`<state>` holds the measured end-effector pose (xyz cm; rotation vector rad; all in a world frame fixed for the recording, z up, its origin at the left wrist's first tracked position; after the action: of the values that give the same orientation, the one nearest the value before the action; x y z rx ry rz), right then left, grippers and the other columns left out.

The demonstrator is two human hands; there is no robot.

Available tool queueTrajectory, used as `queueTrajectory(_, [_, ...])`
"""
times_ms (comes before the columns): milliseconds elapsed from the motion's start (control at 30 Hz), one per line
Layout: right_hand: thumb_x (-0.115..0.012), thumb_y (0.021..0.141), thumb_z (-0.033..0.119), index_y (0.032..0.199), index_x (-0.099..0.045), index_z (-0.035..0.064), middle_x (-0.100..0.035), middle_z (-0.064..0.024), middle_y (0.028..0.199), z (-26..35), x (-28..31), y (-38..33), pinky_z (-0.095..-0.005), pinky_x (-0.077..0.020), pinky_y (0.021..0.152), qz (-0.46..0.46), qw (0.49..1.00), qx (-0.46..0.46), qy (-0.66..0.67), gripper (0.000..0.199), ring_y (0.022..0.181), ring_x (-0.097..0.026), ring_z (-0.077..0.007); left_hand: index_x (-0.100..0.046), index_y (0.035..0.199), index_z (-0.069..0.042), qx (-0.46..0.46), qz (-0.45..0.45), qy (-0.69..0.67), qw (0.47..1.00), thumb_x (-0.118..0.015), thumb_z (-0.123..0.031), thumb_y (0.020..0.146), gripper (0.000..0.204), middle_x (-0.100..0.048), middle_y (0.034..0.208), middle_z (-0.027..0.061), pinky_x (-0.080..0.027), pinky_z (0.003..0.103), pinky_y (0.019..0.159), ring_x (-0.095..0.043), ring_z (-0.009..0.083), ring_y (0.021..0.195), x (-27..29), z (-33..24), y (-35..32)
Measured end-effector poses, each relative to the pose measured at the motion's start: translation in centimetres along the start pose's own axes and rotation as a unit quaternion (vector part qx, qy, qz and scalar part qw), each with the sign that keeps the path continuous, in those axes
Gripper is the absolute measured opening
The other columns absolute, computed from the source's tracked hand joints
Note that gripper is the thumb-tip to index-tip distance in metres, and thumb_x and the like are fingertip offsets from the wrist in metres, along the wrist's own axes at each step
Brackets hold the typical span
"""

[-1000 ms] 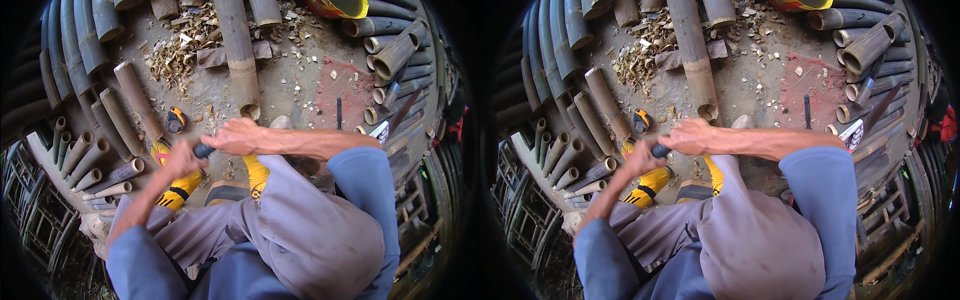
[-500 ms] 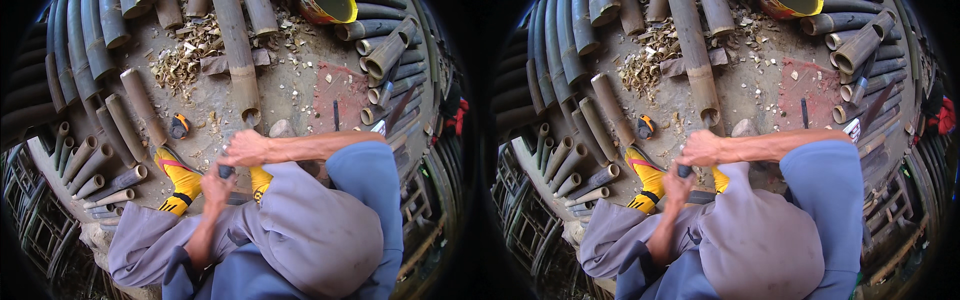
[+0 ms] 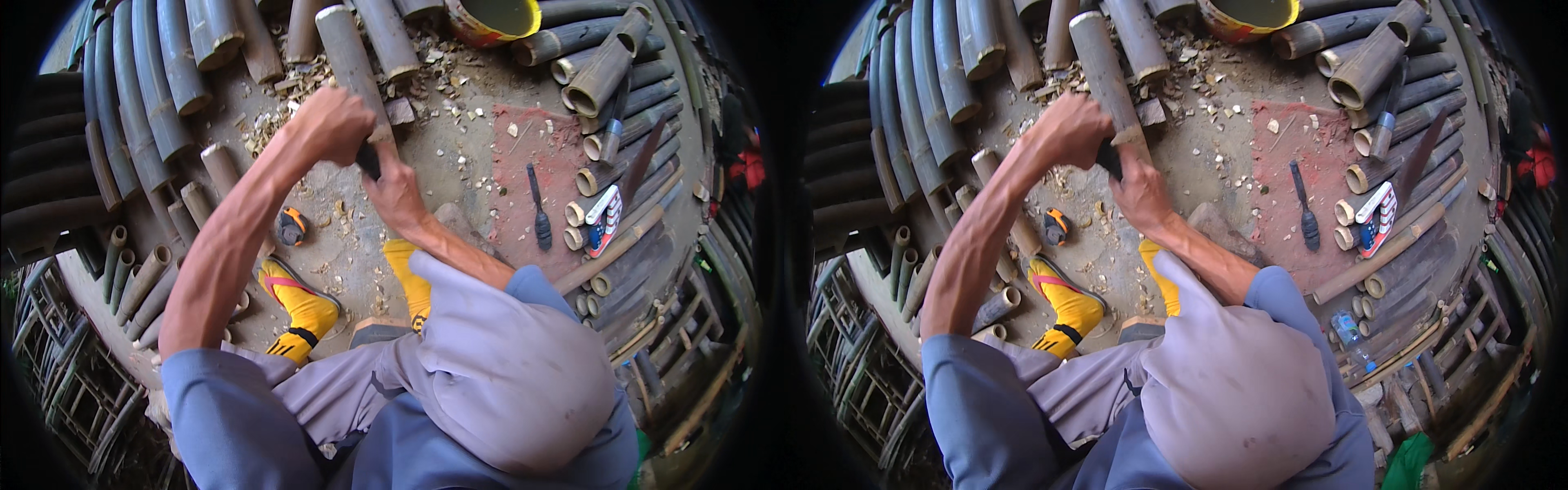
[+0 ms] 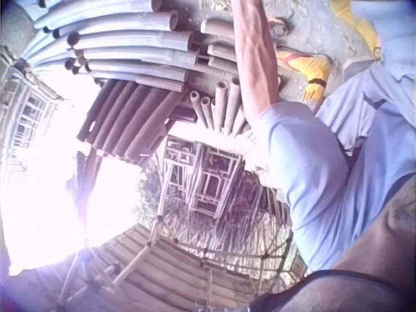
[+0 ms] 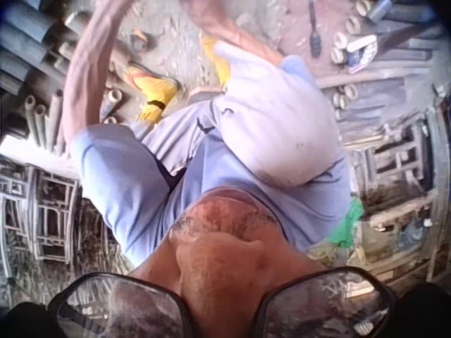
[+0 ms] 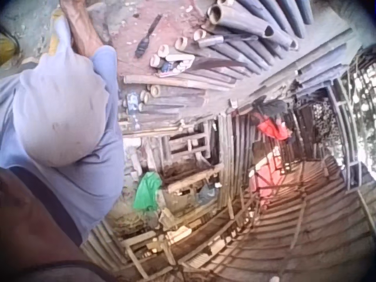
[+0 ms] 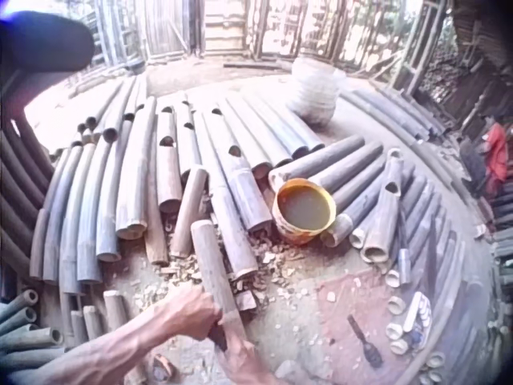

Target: The person measures a bamboo section with a tape measure, cuts it with a saw, and carves a rectangular hole into the side of the tube using a machete and a wood block as a mallet.

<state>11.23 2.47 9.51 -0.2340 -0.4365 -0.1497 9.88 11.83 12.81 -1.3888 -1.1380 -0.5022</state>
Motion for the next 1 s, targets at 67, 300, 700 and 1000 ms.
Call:
queueTrajectory(67, [-0.063,0.077,0.004,0.11,-0.047,0.0033,-0.061,-0.0258,0.081,-1.0,-1.3,-0.7,-0.0499,-0.0529,0.065,0.117,0.992,-0.038,-0.042,0.037,0.073,-0.065,-0.0362,-0.069,0.069,-0.009,0.061,0.064,-0.121,0.989,-0.072,-0.018,0.057,0.016,-0.063,0.06,0.0115,-0.051,0.038,0.054,-0.062,0.0271,0.056,-2.4,0.6,-2.6])
queueTrajectory(300, [-0.077,0.074,0.022,0.143,-0.031,0.0001,-0.054,-0.0221,0.119,6.8,8.5,-3.9,-0.0419,-0.0388,0.102,-0.026,0.991,0.095,0.094,0.086,0.118,-0.051,-0.0304,-0.059,0.108,0.003,0.326,-0.059,-0.692,0.642,-0.074,-0.027,0.074,0.048,-0.058,0.066,0.0021,-0.046,0.027,0.053,-0.055,0.0114,0.059,-9.9,-3.2,-15.9])
queueTrajectory(700, [-0.063,0.074,0.01,0.113,-0.045,0.0007,-0.058,-0.0201,0.093,-12.0,18.2,-6.8,-0.0435,-0.046,0.076,-0.226,0.939,-0.199,-0.165,0.044,0.086,-0.059,-0.0375,-0.058,0.116,0.006,0.371,-0.487,-0.352,0.708,-0.062,-0.02,0.082,0.042,-0.06,0.109,0.0244,-0.048,0.041,0.09,-0.06,0.033,0.1,-0.9,15.7,-3.8])
queueTrajectory(1000, [-0.064,0.072,0.009,0.124,-0.047,0.0007,-0.054,-0.0229,0.106,-14.2,17.9,-9.3,-0.0483,-0.0407,0.09,-0.23,0.897,-0.199,-0.32,0.056,0.104,-0.052,-0.0407,-0.057,0.115,0.001,0.407,-0.329,-0.545,0.655,-0.064,-0.023,0.07,0.051,-0.064,0.104,0.0241,-0.053,0.039,0.078,-0.064,0.032,0.097,-3.1,21.8,1.1])
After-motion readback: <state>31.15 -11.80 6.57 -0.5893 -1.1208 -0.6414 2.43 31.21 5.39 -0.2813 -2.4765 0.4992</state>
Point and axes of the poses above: each hand's wrist, its own y-axis towards the middle knuckle, its own x-axis out of the back of the hand, z = x × y, the point moved 9 cm from there along y, towards the middle knuckle
